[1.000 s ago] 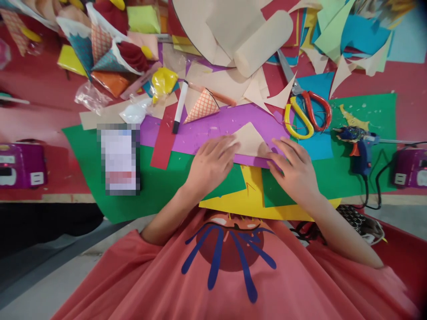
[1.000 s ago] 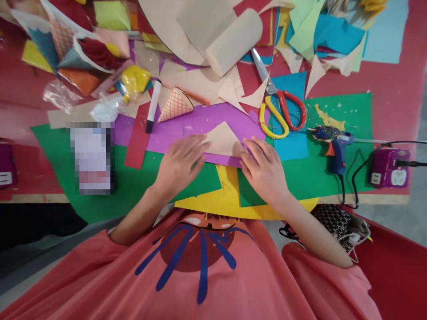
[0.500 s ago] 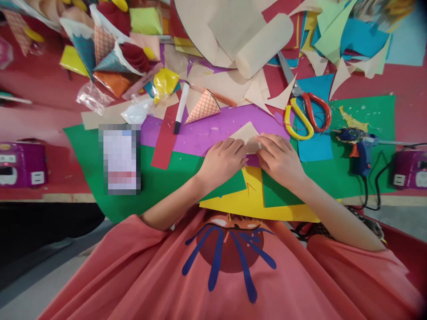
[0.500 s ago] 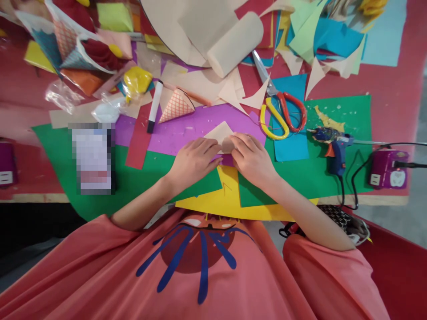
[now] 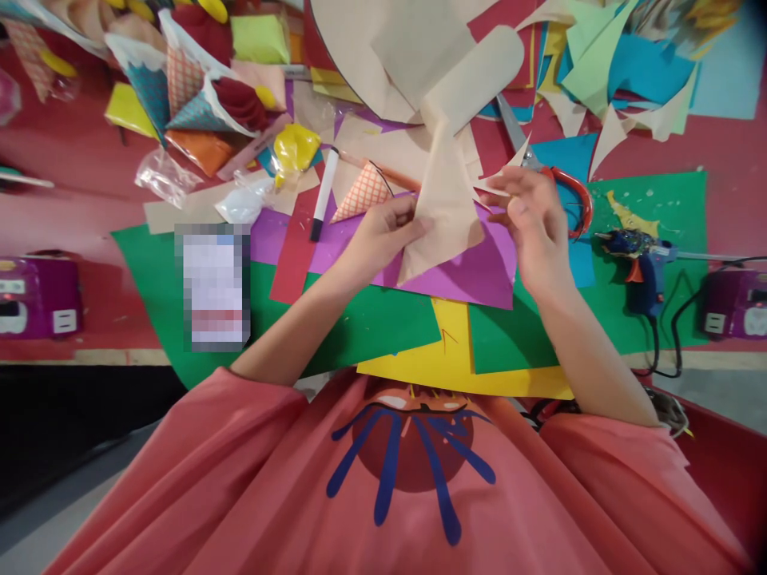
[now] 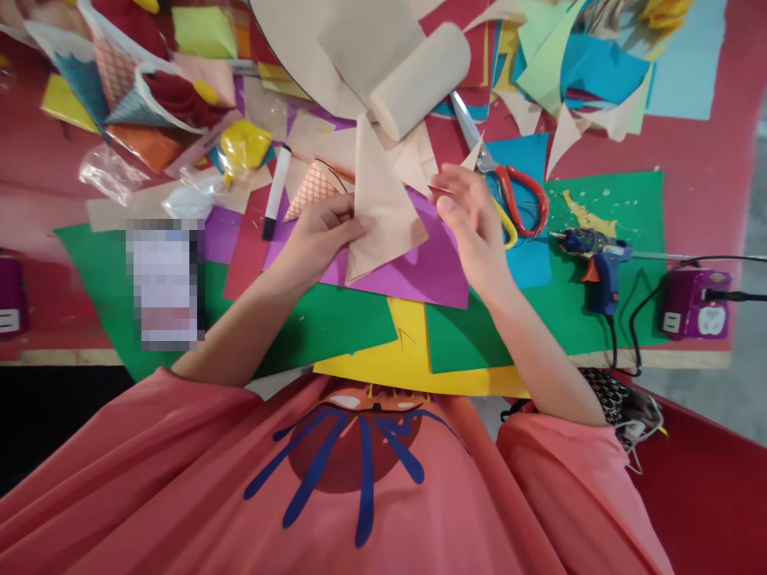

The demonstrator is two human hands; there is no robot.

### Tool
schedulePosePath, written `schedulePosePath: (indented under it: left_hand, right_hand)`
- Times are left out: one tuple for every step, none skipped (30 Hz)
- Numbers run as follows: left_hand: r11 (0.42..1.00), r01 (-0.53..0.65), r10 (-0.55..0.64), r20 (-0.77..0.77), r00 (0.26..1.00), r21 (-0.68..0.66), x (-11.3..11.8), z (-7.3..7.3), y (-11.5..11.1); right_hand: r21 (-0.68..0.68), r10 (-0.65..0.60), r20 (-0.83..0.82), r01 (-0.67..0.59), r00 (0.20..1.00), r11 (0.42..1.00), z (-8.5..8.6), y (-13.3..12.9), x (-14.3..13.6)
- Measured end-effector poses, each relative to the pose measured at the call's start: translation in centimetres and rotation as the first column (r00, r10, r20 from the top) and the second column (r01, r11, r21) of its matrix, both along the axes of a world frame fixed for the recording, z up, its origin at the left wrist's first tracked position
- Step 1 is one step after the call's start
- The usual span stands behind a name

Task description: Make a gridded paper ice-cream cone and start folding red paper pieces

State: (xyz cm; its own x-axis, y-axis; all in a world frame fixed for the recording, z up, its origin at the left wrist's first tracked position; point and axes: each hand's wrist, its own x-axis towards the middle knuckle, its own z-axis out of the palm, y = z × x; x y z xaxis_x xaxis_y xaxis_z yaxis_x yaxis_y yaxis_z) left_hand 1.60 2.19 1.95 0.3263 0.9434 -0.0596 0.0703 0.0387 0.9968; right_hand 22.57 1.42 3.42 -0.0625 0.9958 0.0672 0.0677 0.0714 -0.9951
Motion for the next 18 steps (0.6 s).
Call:
schedulePosePath:
  left_hand:
    - [1.0, -0.008, 0.01, 0.086, 0.996, -0.026, -0.1, -0.5, 0.1]
    - [0.999, -0.006, 0.012, 0.143, 0.99, -0.038, -0.1, -1.1, 0.2]
    - [0.999, 0.003, 0.005, 0.176, 0.984, -0.045, -0.1, -1.6, 0.2]
    - [0.999, 0.008, 0.001, 0.19, 0.982, -0.048, -0.1, -2.0, 0.2]
    - [0.999, 0.011, -0.002, 0.192, 0.981, -0.048, -0.2, -2.3, 0.1]
    - [0.999, 0.014, -0.005, 0.186, 0.983, -0.046, -0.2, -2.4, 0.1]
    - [0.999, 0.015, -0.007, 0.175, 0.985, -0.044, -0.3, -2.5, 0.0]
    - [0.999, 0.015, -0.008, 0.162, 0.987, -0.04, -0.4, -2.5, 0.0]
    - [0.999, 0.015, -0.01, 0.147, 0.989, -0.035, -0.5, -2.4, 0.0]
    - [0.999, 0.015, -0.01, 0.131, 0.991, -0.032, -0.7, -2.3, 0.0]
    - [1.0, 0.014, -0.011, 0.115, 0.993, -0.027, -0.8, -2.2, 0.0]
    - [1.0, 0.013, -0.011, 0.1, 0.995, -0.021, -1.0, -2.1, 0.0]
    - [1.0, 0.013, -0.012, 0.088, 0.996, -0.013, -1.1, -2.1, 0.0]
    - [1.0, 0.014, -0.013, 0.076, 0.997, -0.008, -1.2, -2.0, 0.0]
    - [1.0, 0.016, -0.016, 0.067, 0.998, -0.003, -1.2, -2.0, 0.1]
    - [1.0, 0.018, -0.018, 0.061, 0.998, 0.0, -1.3, -2.0, 0.1]
    - [1.0, 0.02, -0.02, 0.059, 0.998, 0.002, -1.3, -2.1, 0.1]
    - [1.0, 0.025, -0.025, 0.059, 0.998, 0.003, -1.4, -2.1, 0.1]
  right_hand:
    - [-0.073, 0.029, -0.053, -0.033, 0.998, 0.997, -0.4, 0.2, -0.2]
    - [-0.127, 0.065, -0.075, -0.074, 0.995, 0.989, -0.9, 0.4, -0.4]
    - [-0.16, 0.104, -0.077, -0.115, 0.992, 0.98, -1.3, 0.5, -0.7]
    - [-0.179, 0.14, -0.068, -0.15, 0.988, 0.972, -1.7, 0.5, -0.9]
    - [-0.19, 0.164, -0.058, -0.173, 0.985, 0.966, -2.0, 0.5, -1.2]
    - [-0.201, 0.18, -0.055, -0.188, 0.982, 0.961, -2.2, 0.4, -1.4]
    - [-0.212, 0.188, -0.057, -0.196, 0.981, 0.958, -2.4, 0.4, -1.5]
    - [-0.218, 0.187, -0.064, -0.197, 0.98, 0.956, -2.5, 0.4, -1.7]
    - [-0.221, 0.182, -0.074, -0.194, 0.981, 0.956, -2.6, 0.4, -1.7]
    - [-0.221, 0.176, -0.087, -0.191, 0.981, 0.956, -2.7, 0.4, -1.7]
    - [-0.218, 0.17, -0.1, -0.188, 0.98, 0.958, -2.8, 0.5, -1.7]
    - [-0.215, 0.163, -0.112, -0.185, 0.98, 0.959, -2.9, 0.5, -1.6]
    - [-0.21, 0.156, -0.122, -0.179, 0.98, 0.961, -3.0, 0.5, -1.6]
    - [-0.204, 0.148, -0.129, -0.173, 0.981, 0.964, -3.0, 0.5, -1.5]
    - [-0.199, 0.142, -0.131, -0.167, 0.981, 0.966, -3.1, 0.6, -1.4]
    - [-0.194, 0.137, -0.131, -0.161, 0.982, 0.968, -3.1, 0.5, -1.4]
    - [-0.189, 0.133, -0.13, -0.157, 0.982, 0.969, -3.1, 0.5, -1.3]
    - [-0.185, 0.131, -0.131, -0.154, 0.983, 0.971, -3.1, 0.5, -1.3]
